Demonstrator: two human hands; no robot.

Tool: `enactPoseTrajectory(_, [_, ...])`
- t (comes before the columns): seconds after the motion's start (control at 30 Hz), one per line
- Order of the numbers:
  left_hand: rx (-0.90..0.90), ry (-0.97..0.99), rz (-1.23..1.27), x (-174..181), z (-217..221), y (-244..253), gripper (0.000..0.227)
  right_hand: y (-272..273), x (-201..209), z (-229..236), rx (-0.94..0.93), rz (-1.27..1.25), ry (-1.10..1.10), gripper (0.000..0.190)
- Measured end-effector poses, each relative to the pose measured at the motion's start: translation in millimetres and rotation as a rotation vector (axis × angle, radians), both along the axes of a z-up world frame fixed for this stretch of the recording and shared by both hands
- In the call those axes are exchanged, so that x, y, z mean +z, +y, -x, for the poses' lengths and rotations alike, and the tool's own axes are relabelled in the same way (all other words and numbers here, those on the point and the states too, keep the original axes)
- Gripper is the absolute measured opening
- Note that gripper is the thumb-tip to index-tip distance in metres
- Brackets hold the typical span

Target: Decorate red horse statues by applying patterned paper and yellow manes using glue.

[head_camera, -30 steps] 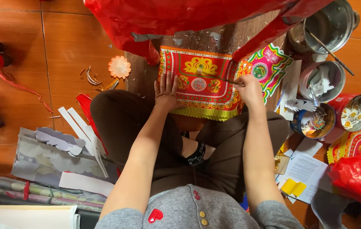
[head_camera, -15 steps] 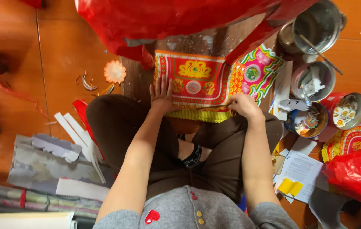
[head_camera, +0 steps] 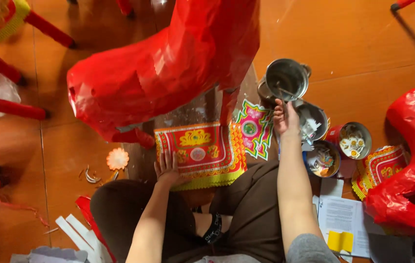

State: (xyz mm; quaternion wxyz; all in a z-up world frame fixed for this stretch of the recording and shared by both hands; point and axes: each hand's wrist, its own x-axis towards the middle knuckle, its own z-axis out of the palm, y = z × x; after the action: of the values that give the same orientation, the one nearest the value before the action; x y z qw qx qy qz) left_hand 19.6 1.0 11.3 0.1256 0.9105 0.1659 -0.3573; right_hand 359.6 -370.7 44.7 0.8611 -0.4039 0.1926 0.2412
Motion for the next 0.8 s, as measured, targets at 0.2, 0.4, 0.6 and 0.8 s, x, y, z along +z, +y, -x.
enactPoseTrajectory(0.2, [0.022, 0.031, 0.101, -12.7, -2.6, 12.1, 0.156, 19.6, 51.9, 114.3, -0.094, 0.008, -0.079, 0.038])
enactPoseTrajectory(0.4, [0.471, -0.429, 0.229, -56.1, 1.1, 43.4, 0.074, -32.3, 27.5, 209.5, 0.033, 0.015, -0.231, 0.024])
enactPoseTrajectory(0.6, [0.883, -1.094, 0.453, 82.7, 96.4, 55.9, 0.019, -56.6, 34.7, 236.6, 0.028, -0.059, -0.238, 0.025])
enactPoseTrajectory(0.8, [1.382, -1.399, 0.344, 107.2, 291.0, 144.0, 0.008, -38.5, 40.0, 232.3, 0.141, 0.086, -0.291, 0.024])
